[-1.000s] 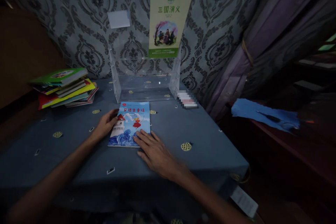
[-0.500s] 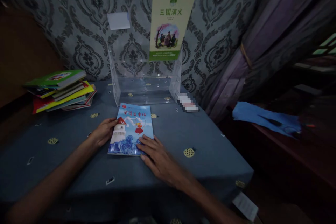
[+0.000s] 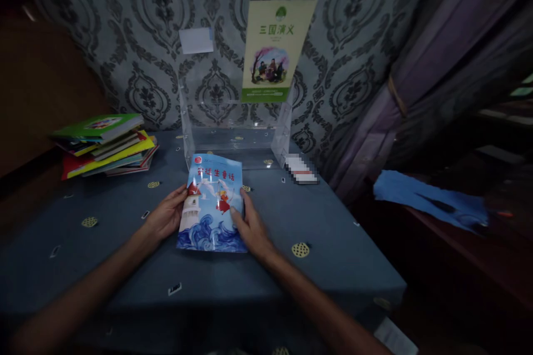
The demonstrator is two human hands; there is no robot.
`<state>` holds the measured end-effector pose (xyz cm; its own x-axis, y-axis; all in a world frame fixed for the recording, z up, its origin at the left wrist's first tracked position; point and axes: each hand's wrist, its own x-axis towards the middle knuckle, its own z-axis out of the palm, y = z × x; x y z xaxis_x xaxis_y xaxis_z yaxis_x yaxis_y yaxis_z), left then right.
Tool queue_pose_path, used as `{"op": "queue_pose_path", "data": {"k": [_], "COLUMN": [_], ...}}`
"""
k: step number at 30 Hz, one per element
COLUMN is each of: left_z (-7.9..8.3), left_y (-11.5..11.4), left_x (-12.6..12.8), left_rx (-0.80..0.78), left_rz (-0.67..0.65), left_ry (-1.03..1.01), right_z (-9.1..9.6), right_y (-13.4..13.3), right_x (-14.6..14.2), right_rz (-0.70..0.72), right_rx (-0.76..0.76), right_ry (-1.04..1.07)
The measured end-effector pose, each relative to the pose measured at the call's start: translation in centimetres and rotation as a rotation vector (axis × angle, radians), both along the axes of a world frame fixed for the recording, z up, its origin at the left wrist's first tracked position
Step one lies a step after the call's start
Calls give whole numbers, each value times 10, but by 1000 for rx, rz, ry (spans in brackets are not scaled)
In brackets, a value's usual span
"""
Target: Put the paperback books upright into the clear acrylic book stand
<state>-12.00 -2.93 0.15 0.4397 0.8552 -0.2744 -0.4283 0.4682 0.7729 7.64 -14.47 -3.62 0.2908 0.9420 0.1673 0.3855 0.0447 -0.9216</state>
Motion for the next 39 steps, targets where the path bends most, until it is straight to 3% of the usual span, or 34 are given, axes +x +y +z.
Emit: {"op": "queue_pose_path", "data": {"k": [5,7,11,17,20,24,28,32,34,36,39], "left_z": [-4,-5,-6,-7,-3,7,26,52,57,53,32], "left_y": [2,1,-1,-8,-15,-20,-18,-21,-24,-27,-27], "left_x": [3,3,5,8,10,14,25,40,45,48,49], "left_rx": [-58,-70,-43,-27,27,275,555,741,773,761,723], "left_rz": [56,57,32,42,-33,-70,-119,-163,-176,-215,-273], "left_ry": [-35,-35,-38,-17,44,90,73,57,79,126,181], "right_z": [12,20,31,35,38,46,67,93,96,88,67], "right_y": [11,10,9,10,8,6,14,26,28,27,21], "right_x": [-14,-17,-24,-32,-32,-29,-23,-12,-5,1,7], "right_rz": [77,131,216,279,298,286,151,37,13,7,58], "right_rx": [84,56,4,27,34,68,157,337,435,472,421], "right_ry": [829,978,1064,1040,1001,951,883,618,468,377,348]}}
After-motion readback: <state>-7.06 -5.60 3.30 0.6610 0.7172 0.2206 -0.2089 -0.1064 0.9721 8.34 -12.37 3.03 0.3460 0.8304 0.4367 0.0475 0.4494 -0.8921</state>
